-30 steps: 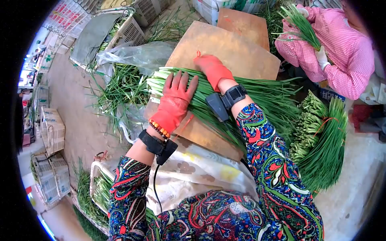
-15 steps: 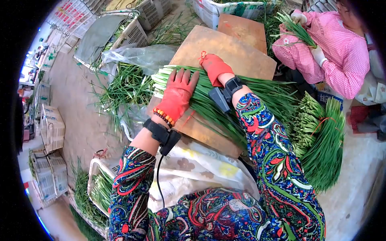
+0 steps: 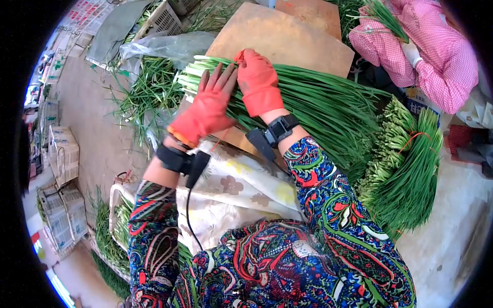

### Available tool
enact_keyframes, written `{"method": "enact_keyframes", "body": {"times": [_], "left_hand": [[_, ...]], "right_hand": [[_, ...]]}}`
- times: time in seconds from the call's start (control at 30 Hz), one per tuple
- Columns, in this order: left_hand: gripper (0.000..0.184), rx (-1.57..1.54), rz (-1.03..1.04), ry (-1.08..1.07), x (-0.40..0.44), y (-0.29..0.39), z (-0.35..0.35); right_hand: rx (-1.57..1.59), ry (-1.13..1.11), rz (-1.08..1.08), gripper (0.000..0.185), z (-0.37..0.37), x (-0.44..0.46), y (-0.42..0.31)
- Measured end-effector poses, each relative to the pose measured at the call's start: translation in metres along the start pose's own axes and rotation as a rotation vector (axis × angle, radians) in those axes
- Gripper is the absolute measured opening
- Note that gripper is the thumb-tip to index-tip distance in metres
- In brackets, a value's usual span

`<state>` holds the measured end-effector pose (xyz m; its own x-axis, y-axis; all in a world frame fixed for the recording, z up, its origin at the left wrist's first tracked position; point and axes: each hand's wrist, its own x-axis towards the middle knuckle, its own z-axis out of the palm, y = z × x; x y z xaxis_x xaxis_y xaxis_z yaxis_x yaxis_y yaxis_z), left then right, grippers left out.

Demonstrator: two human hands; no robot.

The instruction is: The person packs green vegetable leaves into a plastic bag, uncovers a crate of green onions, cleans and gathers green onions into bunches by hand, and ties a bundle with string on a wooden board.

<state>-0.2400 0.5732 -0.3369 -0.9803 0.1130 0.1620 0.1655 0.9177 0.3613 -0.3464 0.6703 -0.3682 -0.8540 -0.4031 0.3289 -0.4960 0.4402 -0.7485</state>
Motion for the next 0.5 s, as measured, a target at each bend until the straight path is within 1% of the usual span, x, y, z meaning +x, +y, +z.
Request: {"method": "enact_keyframes", "body": {"times": [0.03,0.07,0.1,0.13,0.17,0.23,0.3,0.33,0.37,0.43,0.47,0.5], "left_hand": [[0.082,-0.094,-0.018,-0.079,0.004,-0.003,-0.018],[0.072,-0.2,0.033,-0.037,0.005,-0.003,-0.043],[0.064,-0.306,0.085,0.003,0.002,-0.006,-0.06],[0.051,-0.329,0.113,0.033,-0.006,-0.014,-0.066],[0.049,-0.244,0.174,-0.02,-0.017,-0.02,-0.062],[0.046,-0.08,0.296,-0.123,-0.046,-0.028,-0.033],[0.041,-0.017,0.271,-0.337,-0.065,-0.017,-0.008],[0.035,-0.038,0.292,-0.246,-0.07,-0.013,0.006],[0.034,-0.054,0.285,-0.236,-0.074,-0.014,0.017],[0.031,-0.086,0.273,-0.209,-0.073,-0.016,0.028],[0.025,-0.165,0.29,-0.18,-0.074,-0.022,0.029],[0.023,-0.174,0.284,-0.176,-0.075,-0.025,0.028]], "right_hand": [[0.019,-0.006,-0.022,0.007,0.001,0.003,0.001],[0.187,-0.083,0.056,0.007,-0.003,0.003,-0.001],[0.133,-0.073,0.06,0.008,-0.001,0.004,-0.001],[0.079,-0.06,0.066,0.009,0.002,0.004,0.0],[0.023,-0.045,0.076,0.01,0.003,0.004,0.001],[0.038,-0.058,0.092,0.01,0.002,0.004,0.002],[0.06,-0.072,0.105,0.01,0.002,0.005,0.001],[0.07,-0.075,0.115,0.01,0.002,0.005,0.001],[0.078,-0.078,0.125,0.01,0.001,0.005,0.0],[0.038,-0.043,0.079,0.008,0.001,0.004,0.0],[0.02,-0.025,0.054,0.008,0.001,0.004,-0.001],[0.049,-0.03,0.054,0.008,0.002,0.005,0.0]]}}
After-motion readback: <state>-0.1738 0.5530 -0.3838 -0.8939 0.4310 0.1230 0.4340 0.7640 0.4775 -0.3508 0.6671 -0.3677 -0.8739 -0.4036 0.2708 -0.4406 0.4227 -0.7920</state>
